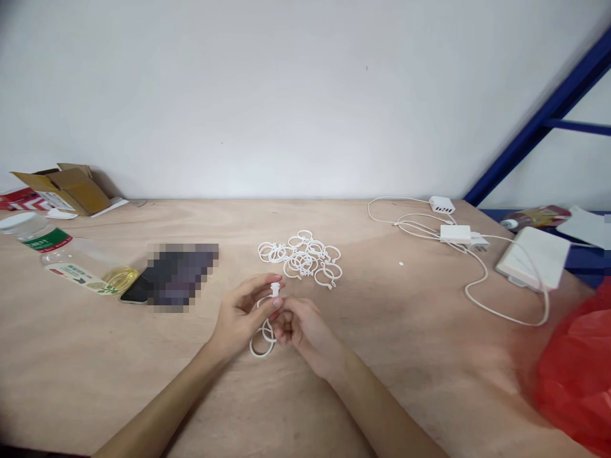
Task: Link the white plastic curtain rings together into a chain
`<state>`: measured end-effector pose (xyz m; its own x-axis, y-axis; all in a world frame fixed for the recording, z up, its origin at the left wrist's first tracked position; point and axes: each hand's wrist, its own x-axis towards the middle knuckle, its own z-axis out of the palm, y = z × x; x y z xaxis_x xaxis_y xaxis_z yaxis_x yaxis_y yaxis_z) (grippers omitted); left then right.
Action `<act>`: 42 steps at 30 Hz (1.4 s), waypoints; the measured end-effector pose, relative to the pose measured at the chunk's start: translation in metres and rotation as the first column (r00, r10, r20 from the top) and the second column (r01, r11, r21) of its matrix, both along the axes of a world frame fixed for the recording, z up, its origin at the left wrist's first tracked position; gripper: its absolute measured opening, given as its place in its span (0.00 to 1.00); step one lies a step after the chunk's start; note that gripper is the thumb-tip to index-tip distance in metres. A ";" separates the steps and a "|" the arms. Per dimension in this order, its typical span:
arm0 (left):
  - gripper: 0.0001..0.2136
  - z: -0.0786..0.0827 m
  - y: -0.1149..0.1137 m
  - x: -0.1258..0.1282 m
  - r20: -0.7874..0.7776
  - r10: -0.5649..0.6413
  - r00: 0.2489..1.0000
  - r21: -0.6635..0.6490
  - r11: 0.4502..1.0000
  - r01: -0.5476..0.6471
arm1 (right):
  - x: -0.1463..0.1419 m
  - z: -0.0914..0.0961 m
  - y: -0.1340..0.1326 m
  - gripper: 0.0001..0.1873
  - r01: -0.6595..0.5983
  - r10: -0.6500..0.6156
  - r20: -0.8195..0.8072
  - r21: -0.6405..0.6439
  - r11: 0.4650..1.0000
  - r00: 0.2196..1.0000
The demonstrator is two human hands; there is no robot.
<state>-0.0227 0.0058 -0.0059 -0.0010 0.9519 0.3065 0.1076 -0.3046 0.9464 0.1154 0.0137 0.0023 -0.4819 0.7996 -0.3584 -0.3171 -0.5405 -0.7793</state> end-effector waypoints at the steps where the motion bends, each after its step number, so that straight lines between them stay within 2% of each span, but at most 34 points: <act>1: 0.14 0.000 0.000 0.000 0.036 0.018 0.999 -0.038 0.999 -0.017 | 0.001 0.001 0.001 0.12 0.056 -0.064 0.094 0.083 0.995 0.994; 3: 0.15 0.001 0.000 0.000 0.055 0.056 0.997 -0.079 0.996 -0.051 | 0.005 0.005 0.004 0.12 0.188 -0.246 0.202 0.270 0.944 0.948; 5: 0.17 0.002 -0.001 0.001 0.027 0.063 0.998 -0.080 0.995 -0.061 | 0.008 0.008 0.006 0.10 0.264 -0.354 0.180 0.390 0.882 0.918; 9: 0.17 0.006 -0.004 0.004 -0.046 -0.009 0.999 -0.046 0.999 0.007 | 0.013 0.012 0.007 0.13 0.199 -0.315 0.155 0.507 0.839 0.936; 11: 0.16 0.007 -0.005 0.005 -0.043 -0.039 0.998 -0.075 0.997 0.035 | 0.013 0.011 0.007 0.11 0.170 -0.325 0.184 0.567 0.806 0.928; 14: 0.20 0.009 -0.005 0.006 -0.020 -0.076 0.997 -0.151 0.986 0.072 | 0.013 0.009 0.006 0.11 0.152 -0.351 0.212 0.619 0.770 0.912; 16: 0.20 0.010 -0.006 0.006 -0.030 -0.141 0.990 -0.195 0.972 0.132 | 0.013 0.008 0.006 0.12 0.128 -0.342 0.222 0.639 0.758 0.913; 18: 0.15 0.012 -0.006 0.005 -0.070 -0.209 0.975 -0.209 0.959 0.191 | 0.014 0.005 0.005 0.13 0.083 -0.308 0.239 0.652 0.754 0.921; 21: 0.06 0.011 -0.007 0.003 -0.181 -0.226 0.957 -0.142 0.969 0.202 | 0.016 0.002 0.005 0.13 0.029 -0.302 0.286 0.681 0.732 0.909; 23: 0.06 0.011 -0.008 0.002 -0.236 -0.222 0.946 -0.098 0.974 0.204 | 0.016 0.001 0.005 0.13 0.031 -0.319 0.296 0.687 0.726 0.900; 30: 0.06 0.019 -0.006 -0.001 -0.334 -0.207 0.919 -0.083 0.978 0.190 | 0.018 0.005 0.011 0.13 0.063 -0.273 0.252 0.617 0.785 0.928; 32: 0.12 0.018 -0.003 -0.005 -0.408 -0.180 0.895 -0.085 0.984 0.159 | 0.021 0.003 0.018 0.13 0.164 -0.386 0.258 0.604 0.780 0.886; 34: 0.17 0.012 0.001 -0.010 -0.494 -0.140 0.858 -0.062 0.990 0.126 | 0.028 0.000 0.027 0.13 0.281 -0.532 0.282 0.607 0.743 0.798; 36: 0.20 0.005 0.003 -0.014 -0.576 -0.120 0.808 -0.045 0.992 0.115 | 0.037 -0.003 0.035 0.13 0.335 -0.636 0.333 0.633 0.698 0.696; 39: 0.20 -0.002 0.005 -0.015 -0.651 -0.124 0.749 -0.039 0.991 0.129 | 0.051 -0.009 0.045 0.13 0.305 -0.704 0.441 0.680 0.667 0.556; 42: 0.17 -0.001 0.003 -0.012 -0.665 -0.095 0.741 -0.005 0.992 0.123 | 0.061 -0.014 0.051 0.12 0.151 -0.705 0.552 0.729 0.667 0.445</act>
